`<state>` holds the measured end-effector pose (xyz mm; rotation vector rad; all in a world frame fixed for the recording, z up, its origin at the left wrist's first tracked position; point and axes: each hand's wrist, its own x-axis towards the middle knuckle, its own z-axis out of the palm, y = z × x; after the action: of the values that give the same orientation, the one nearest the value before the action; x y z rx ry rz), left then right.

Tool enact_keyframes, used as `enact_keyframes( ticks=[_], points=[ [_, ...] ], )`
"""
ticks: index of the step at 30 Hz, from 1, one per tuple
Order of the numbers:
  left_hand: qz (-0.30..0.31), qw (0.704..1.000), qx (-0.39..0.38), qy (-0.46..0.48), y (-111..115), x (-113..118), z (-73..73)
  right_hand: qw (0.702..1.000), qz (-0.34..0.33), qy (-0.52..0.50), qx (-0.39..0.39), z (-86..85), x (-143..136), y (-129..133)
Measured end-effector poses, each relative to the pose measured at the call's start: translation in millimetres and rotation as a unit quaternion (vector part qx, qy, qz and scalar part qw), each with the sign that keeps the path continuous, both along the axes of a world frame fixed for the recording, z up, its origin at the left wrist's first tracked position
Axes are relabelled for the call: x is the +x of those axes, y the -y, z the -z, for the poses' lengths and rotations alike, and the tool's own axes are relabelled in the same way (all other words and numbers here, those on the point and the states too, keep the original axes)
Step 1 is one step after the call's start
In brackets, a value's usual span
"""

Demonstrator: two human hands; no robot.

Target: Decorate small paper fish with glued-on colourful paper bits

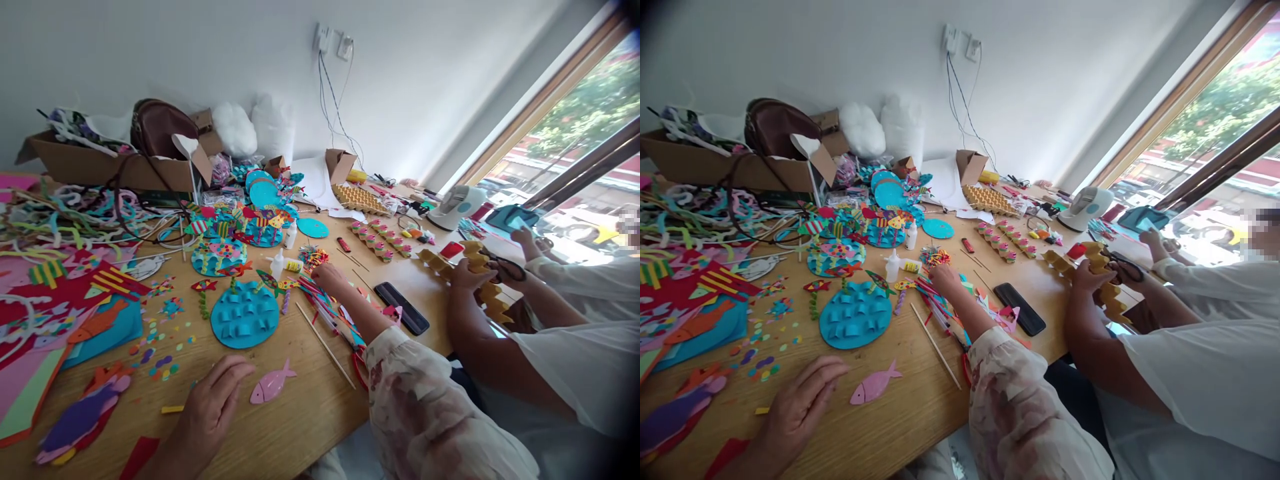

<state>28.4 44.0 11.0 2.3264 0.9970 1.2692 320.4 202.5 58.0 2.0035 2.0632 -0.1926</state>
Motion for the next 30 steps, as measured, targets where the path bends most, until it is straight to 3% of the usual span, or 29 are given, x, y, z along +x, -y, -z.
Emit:
enact_keyframes(
  ticks=[13,19,30],
  points=[
    [0.017,1.0,-0.023,-0.013,2,3,1.7,0.998,0.026,-0.049,-0.034,10.4,-4,-25],
    [0.021,1.0,-0.006,-0.009,1,2,3.8,0.989,0.057,-0.133,-0.033,3.7,9,-27],
    [0.025,1.0,-0.001,-0.014,-1,4,4.2,0.922,0.123,-0.366,0.012,1.2,31,-18]
  ],
)
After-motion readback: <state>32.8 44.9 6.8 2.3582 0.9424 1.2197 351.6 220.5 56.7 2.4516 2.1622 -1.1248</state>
